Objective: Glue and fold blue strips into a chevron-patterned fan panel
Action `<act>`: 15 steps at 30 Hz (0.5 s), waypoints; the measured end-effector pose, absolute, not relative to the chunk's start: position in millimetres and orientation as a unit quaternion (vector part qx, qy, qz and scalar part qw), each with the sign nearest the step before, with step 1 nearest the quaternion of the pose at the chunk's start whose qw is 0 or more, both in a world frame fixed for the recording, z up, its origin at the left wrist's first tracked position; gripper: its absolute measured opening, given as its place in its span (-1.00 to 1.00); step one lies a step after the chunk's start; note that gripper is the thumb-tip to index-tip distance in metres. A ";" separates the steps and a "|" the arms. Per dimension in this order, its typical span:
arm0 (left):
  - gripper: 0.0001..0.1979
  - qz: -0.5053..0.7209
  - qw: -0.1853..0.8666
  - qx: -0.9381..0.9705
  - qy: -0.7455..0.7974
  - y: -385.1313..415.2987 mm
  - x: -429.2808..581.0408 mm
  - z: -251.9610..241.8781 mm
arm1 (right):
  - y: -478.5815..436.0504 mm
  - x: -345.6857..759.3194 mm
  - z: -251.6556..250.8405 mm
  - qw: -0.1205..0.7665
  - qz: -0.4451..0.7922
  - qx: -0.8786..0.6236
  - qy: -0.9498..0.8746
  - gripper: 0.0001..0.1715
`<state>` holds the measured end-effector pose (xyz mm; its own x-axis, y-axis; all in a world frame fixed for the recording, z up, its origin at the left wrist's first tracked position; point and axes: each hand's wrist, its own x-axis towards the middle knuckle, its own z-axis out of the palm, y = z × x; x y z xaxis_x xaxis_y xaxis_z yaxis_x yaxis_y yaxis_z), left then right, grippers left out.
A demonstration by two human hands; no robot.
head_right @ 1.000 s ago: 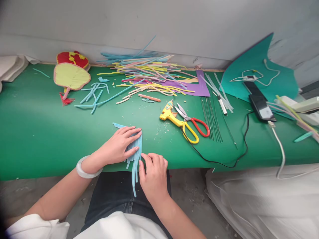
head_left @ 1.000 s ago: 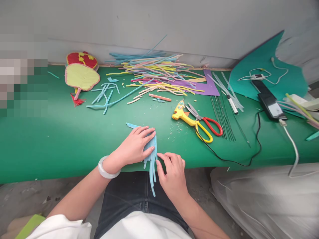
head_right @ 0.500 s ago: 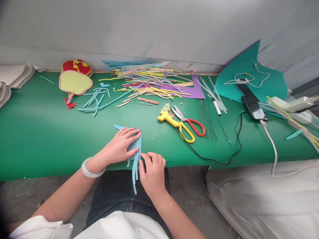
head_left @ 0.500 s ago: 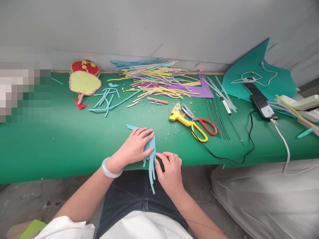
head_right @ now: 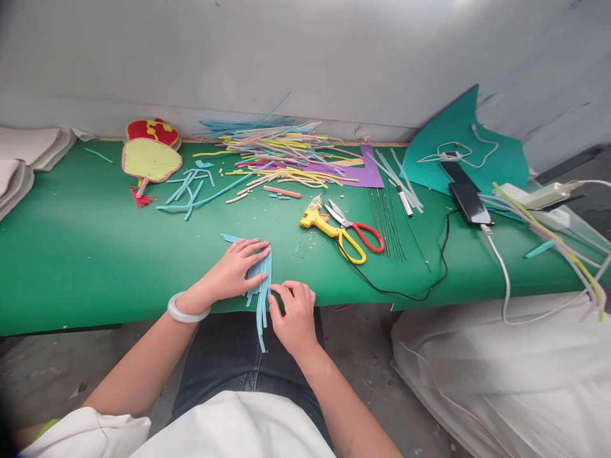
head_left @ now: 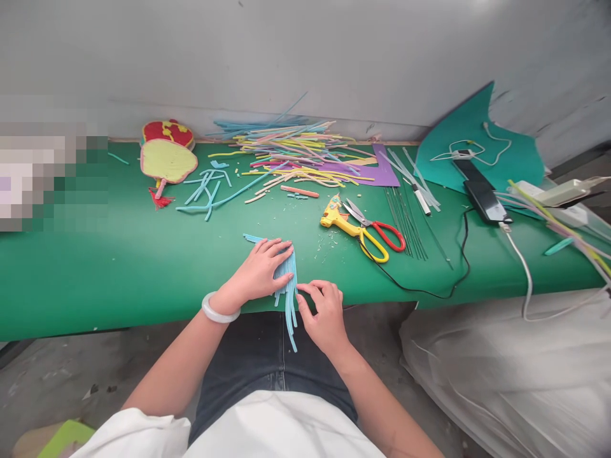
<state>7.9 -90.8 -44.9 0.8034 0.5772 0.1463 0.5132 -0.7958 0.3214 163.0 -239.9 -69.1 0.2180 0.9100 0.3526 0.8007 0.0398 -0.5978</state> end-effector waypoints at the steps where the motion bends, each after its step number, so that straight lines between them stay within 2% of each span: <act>1: -0.42 0.120 0.135 0.940 0.289 -90.6 7.7 -45.4 | -239.9 163.0 -69.1 0.368 0.076 -0.689 -0.620 -0.78; 15: -0.36 0.114 0.140 0.938 0.295 -89.9 7.9 -45.8 | -240.6 164.5 -69.9 0.368 0.092 -0.686 -0.621 -0.78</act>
<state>7.9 -89.9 -45.8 0.8002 0.5853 0.1308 0.5213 -0.7867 0.3307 164.5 -240.6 -69.9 0.2118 0.9196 0.3309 0.7842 0.0422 -0.6191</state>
